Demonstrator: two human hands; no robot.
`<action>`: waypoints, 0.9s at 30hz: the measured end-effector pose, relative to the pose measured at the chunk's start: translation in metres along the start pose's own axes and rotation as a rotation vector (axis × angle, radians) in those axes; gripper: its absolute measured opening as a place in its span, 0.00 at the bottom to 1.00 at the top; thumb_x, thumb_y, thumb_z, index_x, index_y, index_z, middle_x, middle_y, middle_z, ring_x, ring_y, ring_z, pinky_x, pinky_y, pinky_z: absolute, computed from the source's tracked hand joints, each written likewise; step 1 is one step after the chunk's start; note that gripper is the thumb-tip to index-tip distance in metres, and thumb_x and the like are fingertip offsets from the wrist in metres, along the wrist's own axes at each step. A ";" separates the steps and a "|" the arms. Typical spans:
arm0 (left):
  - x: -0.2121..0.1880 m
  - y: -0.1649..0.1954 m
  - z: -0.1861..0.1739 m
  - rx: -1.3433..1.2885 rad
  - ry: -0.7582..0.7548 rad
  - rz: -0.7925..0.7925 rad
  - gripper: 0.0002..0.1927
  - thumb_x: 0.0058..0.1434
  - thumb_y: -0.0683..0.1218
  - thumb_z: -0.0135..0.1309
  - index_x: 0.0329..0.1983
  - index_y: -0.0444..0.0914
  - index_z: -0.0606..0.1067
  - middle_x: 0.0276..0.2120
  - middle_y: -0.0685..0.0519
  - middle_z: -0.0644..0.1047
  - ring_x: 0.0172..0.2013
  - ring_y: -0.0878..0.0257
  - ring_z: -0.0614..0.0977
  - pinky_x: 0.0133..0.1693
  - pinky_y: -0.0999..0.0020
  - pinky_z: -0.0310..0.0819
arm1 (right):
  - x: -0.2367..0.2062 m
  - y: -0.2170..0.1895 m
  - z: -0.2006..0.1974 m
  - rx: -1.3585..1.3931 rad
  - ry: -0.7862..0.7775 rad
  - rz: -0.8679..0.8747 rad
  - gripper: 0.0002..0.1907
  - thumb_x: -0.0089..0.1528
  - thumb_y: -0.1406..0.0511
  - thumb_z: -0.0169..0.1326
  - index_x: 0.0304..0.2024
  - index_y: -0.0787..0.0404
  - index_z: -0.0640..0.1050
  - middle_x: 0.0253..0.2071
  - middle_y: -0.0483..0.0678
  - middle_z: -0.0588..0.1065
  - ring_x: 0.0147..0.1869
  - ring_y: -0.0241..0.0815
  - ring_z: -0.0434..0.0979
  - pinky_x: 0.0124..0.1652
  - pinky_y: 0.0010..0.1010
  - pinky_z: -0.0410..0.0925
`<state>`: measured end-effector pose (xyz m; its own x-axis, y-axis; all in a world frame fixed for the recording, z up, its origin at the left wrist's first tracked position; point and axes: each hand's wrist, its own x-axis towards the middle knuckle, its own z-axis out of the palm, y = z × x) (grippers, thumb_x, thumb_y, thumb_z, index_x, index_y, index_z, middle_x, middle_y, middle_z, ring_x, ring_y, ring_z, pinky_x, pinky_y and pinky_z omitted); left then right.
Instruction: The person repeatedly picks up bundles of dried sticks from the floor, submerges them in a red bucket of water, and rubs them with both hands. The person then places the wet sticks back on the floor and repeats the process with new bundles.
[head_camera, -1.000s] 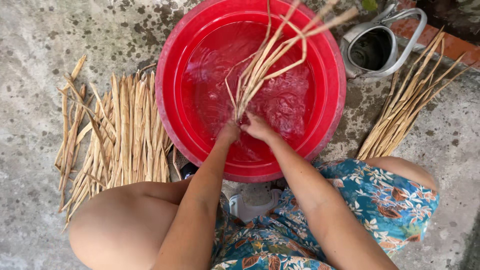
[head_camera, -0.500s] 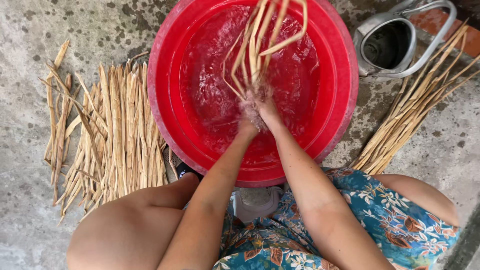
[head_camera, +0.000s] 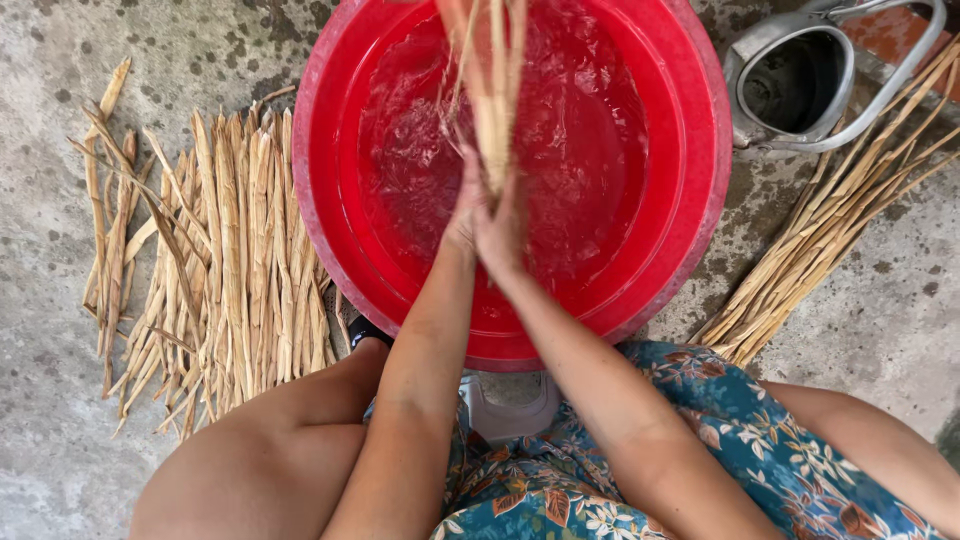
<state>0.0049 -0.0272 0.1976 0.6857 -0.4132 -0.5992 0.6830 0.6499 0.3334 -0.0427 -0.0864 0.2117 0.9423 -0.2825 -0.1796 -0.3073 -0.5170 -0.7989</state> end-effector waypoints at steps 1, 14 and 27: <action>0.000 -0.001 -0.003 -0.050 -0.032 0.073 0.50 0.56 0.74 0.41 0.76 0.46 0.50 0.75 0.42 0.50 0.74 0.46 0.48 0.68 0.42 0.43 | -0.003 -0.003 0.007 -0.200 0.107 -0.254 0.38 0.74 0.50 0.42 0.77 0.63 0.51 0.60 0.63 0.71 0.53 0.53 0.75 0.43 0.39 0.75; -0.018 -0.022 0.010 -0.030 0.119 0.060 0.37 0.65 0.74 0.32 0.69 0.49 0.61 0.74 0.47 0.58 0.74 0.50 0.55 0.70 0.50 0.49 | 0.027 0.017 -0.009 0.054 -0.199 0.176 0.34 0.69 0.46 0.27 0.76 0.47 0.52 0.71 0.49 0.60 0.64 0.49 0.72 0.49 0.44 0.76; 0.022 -0.023 -0.004 0.452 0.248 -0.031 0.42 0.70 0.71 0.33 0.76 0.37 0.60 0.61 0.42 0.73 0.60 0.55 0.74 0.55 0.57 0.68 | 0.066 0.054 -0.043 -0.234 -0.416 0.256 0.45 0.64 0.34 0.24 0.77 0.46 0.52 0.81 0.51 0.45 0.83 0.54 0.34 0.73 0.66 0.25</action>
<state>0.0031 -0.0488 0.1738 0.6206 -0.2284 -0.7501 0.7801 0.2768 0.5611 -0.0031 -0.1679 0.1815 0.7918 -0.1034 -0.6019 -0.5104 -0.6532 -0.5593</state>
